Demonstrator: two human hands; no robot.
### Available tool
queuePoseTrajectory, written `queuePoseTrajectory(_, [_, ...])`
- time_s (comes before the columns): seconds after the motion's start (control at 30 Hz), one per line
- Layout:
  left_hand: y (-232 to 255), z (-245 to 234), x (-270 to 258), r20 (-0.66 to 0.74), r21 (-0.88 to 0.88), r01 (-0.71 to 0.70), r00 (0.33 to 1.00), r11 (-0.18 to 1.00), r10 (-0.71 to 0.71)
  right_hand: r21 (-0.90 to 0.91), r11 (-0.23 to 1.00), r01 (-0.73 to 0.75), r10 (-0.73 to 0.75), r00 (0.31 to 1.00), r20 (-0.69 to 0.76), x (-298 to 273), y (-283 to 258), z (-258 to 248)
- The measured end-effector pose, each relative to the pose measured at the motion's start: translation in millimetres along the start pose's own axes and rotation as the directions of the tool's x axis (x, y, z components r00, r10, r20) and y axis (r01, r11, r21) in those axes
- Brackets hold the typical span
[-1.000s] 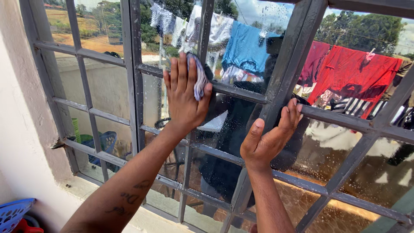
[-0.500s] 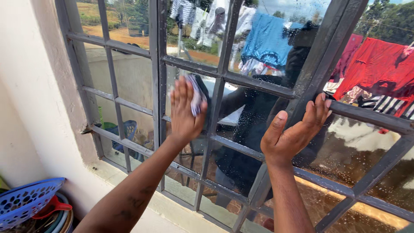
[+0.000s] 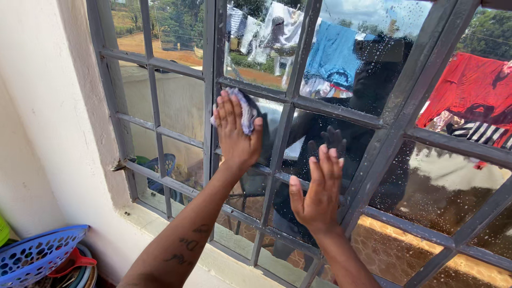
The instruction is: The person wipes the individual glass panes of a multi-pane window using a cloth, applying pressure to remove dirt from both the center and corners of each section.
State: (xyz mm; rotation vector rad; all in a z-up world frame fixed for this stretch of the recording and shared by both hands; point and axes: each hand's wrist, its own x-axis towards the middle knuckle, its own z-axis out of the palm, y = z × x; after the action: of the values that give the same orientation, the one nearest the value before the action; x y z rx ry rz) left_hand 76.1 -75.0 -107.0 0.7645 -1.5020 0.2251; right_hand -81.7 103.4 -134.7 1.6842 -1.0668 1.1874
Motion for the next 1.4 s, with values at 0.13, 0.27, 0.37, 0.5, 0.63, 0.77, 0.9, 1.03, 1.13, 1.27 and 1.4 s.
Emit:
queuePoseTrajectory(0.13, [17.2,1.7,-25.1,0.108,-0.032,-0.167,0.980,0.985,0.169,-0.023,0.999,-0.025,0.026,0.999,0.021,-9.1,0.2,28.3])
queuePoseTrajectory(0.27, [-15.0,-15.3,-55.0,0.308,0.088,-0.347,0.901,0.934,0.306,-0.094,0.996,0.008,-0.007,1.000,0.013,-12.6,8.1,36.7])
queuePoseTrajectory(0.37, [-27.2,-17.2,-26.8,0.097,0.177,-0.140,0.988,0.974,0.124,-0.118,0.993,0.011,-0.008,1.000,0.026,-15.3,5.7,37.6])
queuePoseTrajectory(0.5, [-16.2,-5.1,14.3,-0.035,0.135,-0.080,0.996,0.988,0.086,-0.147,0.989,-0.002,0.002,1.000,0.004,-14.2,3.5,41.5])
queuePoseTrajectory(0.63, [-22.0,-13.0,-35.7,0.129,0.023,-0.250,0.961,0.968,0.246,-0.173,0.985,-0.015,0.019,1.000,0.022,-17.6,5.5,43.9])
queuePoseTrajectory(0.77, [-34.2,-27.5,-56.5,0.084,0.079,-0.170,0.983,0.982,0.163,-0.181,0.983,0.004,-0.002,1.000,0.014,-17.3,6.8,44.7])
queuePoseTrajectory(0.9, [-19.2,-12.1,-16.6,-0.123,0.142,-0.090,0.986,0.986,0.108,-0.188,0.982,0.000,0.001,1.000,0.002,-16.0,4.3,45.5])
queuePoseTrajectory(1.03, [16.2,10.5,-20.3,-0.147,-0.042,-0.155,0.978,0.987,0.148,-0.191,0.981,-0.028,0.027,1.000,-0.005,-15.1,3.0,45.8])
queuePoseTrajectory(1.13, [12.9,-0.6,-72.2,0.016,-0.150,-0.310,0.949,0.939,0.316,-0.192,0.981,-0.028,0.027,1.000,-0.010,-16.6,3.1,44.0])
queuePoseTrajectory(1.27, [-12.2,-5.2,-87.8,0.061,-0.022,-0.197,0.978,0.980,0.198,-0.173,0.985,-0.023,0.024,1.000,0.001,-19.6,6.3,41.8])
queuePoseTrajectory(1.4, [6.3,8.5,-52.6,-0.011,-0.039,0.004,1.000,0.999,-0.004,-0.169,0.985,-0.021,0.024,1.000,0.012,-20.1,6.4,44.0])
